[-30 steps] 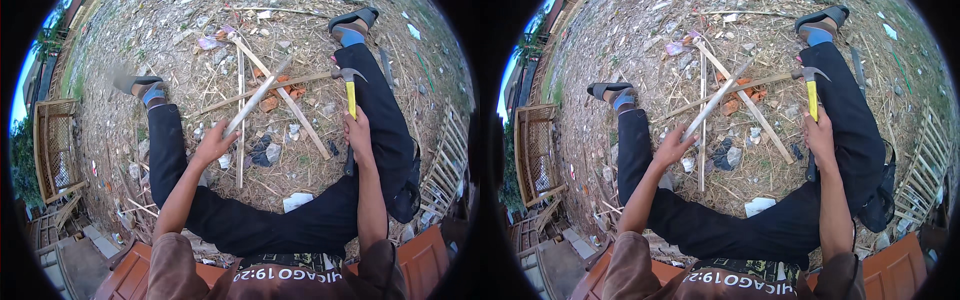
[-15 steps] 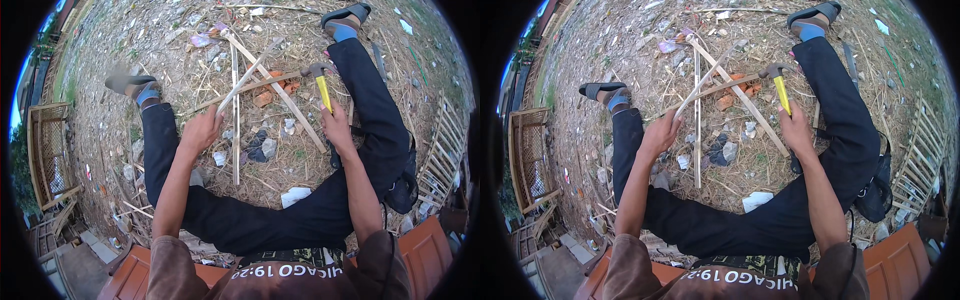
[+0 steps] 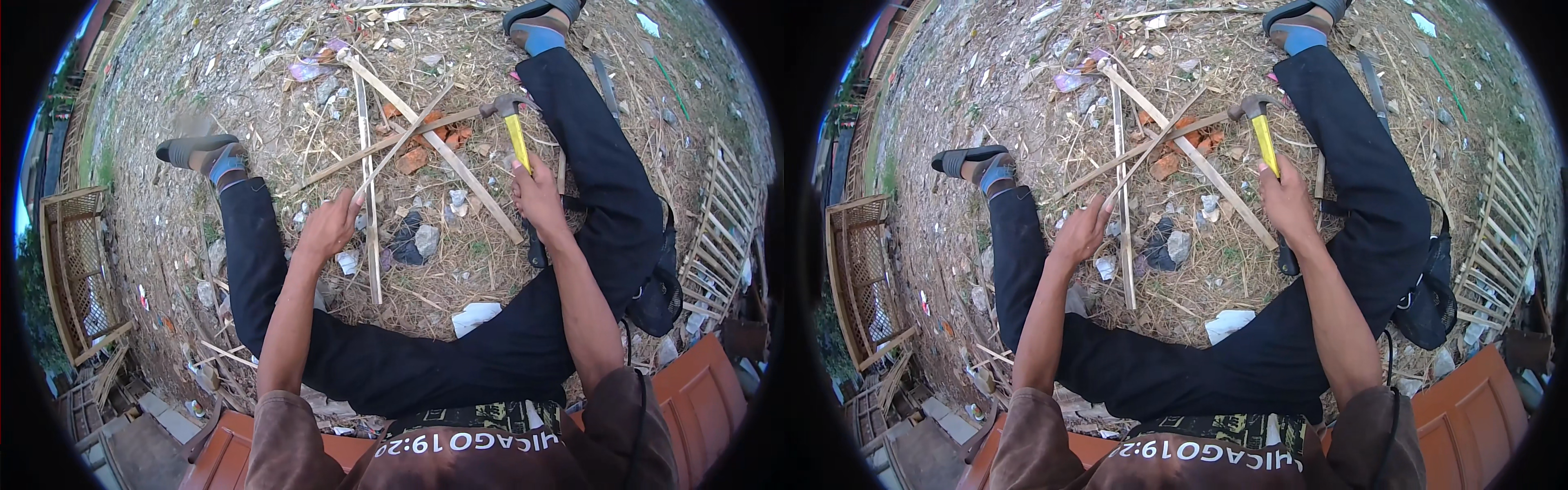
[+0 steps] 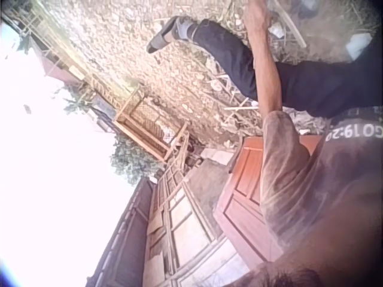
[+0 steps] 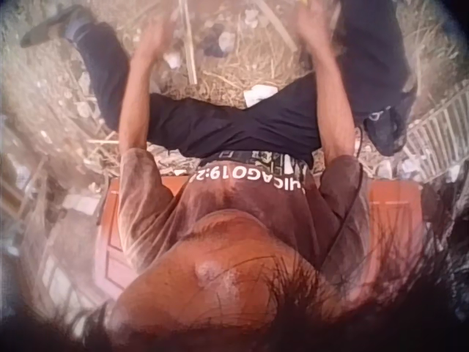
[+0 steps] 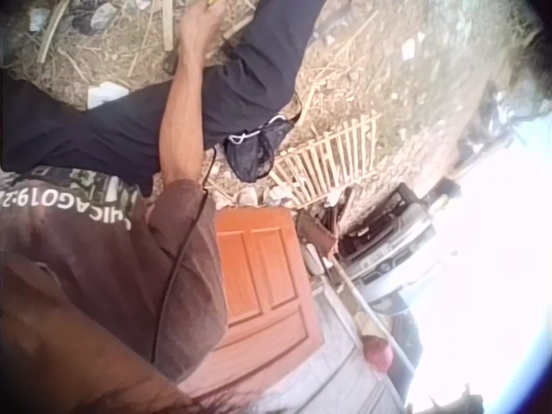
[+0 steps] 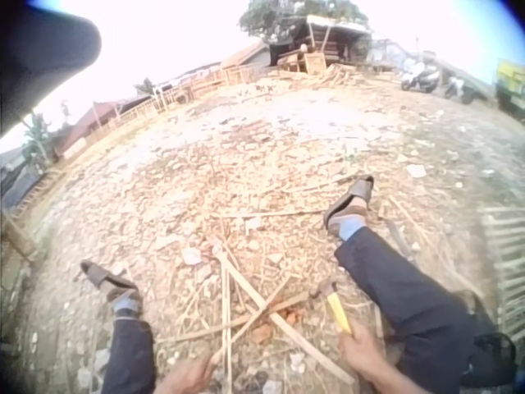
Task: The person assembles a frame from bamboo strips, hammering nails through the junctions by hand while sitting on the ground outdoors.
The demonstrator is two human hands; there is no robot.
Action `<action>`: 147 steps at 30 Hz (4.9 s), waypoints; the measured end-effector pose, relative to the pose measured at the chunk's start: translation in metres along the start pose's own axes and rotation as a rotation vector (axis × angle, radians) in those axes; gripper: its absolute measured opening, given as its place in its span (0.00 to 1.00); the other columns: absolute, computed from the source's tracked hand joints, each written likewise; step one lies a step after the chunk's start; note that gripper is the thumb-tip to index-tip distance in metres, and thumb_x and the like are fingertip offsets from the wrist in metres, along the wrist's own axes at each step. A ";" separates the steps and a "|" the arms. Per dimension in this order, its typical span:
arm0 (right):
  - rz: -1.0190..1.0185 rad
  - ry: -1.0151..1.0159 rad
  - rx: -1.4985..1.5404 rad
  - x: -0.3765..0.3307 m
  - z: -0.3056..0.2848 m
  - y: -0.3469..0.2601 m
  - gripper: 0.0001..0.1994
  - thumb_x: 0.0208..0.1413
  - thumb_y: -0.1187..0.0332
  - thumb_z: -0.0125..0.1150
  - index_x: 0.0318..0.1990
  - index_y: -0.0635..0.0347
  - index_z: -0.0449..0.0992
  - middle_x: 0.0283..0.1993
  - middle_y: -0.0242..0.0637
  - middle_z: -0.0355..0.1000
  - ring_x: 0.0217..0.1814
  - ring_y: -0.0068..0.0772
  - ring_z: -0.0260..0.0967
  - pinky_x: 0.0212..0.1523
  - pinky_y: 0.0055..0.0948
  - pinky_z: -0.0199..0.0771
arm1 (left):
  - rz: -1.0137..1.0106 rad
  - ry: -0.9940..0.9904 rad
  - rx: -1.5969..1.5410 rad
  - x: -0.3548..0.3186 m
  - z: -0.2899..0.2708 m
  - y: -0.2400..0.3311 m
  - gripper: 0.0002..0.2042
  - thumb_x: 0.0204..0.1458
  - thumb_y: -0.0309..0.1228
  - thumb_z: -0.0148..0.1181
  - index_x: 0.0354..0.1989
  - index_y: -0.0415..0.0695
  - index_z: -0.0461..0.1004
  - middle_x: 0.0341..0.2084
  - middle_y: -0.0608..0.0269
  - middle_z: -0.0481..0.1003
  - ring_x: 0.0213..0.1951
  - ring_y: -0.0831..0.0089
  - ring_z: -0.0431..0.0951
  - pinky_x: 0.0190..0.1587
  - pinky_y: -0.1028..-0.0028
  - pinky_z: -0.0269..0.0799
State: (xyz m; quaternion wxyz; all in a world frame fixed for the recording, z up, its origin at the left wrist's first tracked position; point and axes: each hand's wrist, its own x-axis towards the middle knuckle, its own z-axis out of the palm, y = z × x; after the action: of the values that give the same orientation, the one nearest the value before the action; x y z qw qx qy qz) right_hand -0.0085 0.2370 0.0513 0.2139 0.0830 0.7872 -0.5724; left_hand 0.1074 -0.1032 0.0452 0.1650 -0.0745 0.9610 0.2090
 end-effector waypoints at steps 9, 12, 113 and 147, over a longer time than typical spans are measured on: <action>-0.014 -0.036 -0.096 0.008 0.001 0.009 0.13 0.67 0.61 0.51 0.41 0.63 0.69 0.23 0.36 0.67 0.22 0.28 0.64 0.27 0.36 0.65 | -0.036 0.020 0.050 -0.005 -0.002 0.012 0.19 0.67 0.50 0.43 0.39 0.43 0.64 0.21 0.40 0.75 0.29 0.35 0.75 0.31 0.43 0.67; -0.110 -0.013 -0.188 0.016 0.004 0.010 0.13 0.67 0.61 0.50 0.42 0.64 0.69 0.24 0.43 0.69 0.25 0.39 0.68 0.31 0.41 0.66 | -0.060 0.051 0.106 -0.005 0.003 0.016 0.19 0.66 0.50 0.44 0.39 0.43 0.63 0.20 0.40 0.74 0.28 0.35 0.75 0.30 0.43 0.67; -0.208 -0.440 0.012 0.070 -0.041 -0.136 0.24 0.64 0.66 0.56 0.62 0.67 0.57 0.36 0.35 0.73 0.21 0.16 0.64 0.19 0.19 0.65 | -0.124 0.023 -0.588 0.000 -0.038 -0.015 0.28 0.69 0.54 0.37 0.30 0.41 0.70 0.14 0.67 0.64 0.14 0.74 0.62 0.19 0.72 0.61; -0.014 -0.999 -0.218 0.047 -0.141 -0.202 0.26 0.55 0.72 0.57 0.62 0.76 0.65 0.25 0.44 0.76 0.11 0.17 0.63 0.08 0.17 0.59 | 0.168 0.212 -0.324 -0.042 -0.042 0.016 0.16 0.68 0.38 0.44 0.31 0.39 0.67 0.15 0.44 0.65 0.21 0.39 0.68 0.27 0.53 0.62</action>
State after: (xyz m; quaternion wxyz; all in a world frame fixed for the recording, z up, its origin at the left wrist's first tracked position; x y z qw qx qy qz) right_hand -0.1602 0.2968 0.2413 0.5679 -0.2288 0.6444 -0.4581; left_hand 0.1309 -0.1039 0.1021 0.0308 -0.0414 0.9296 0.3649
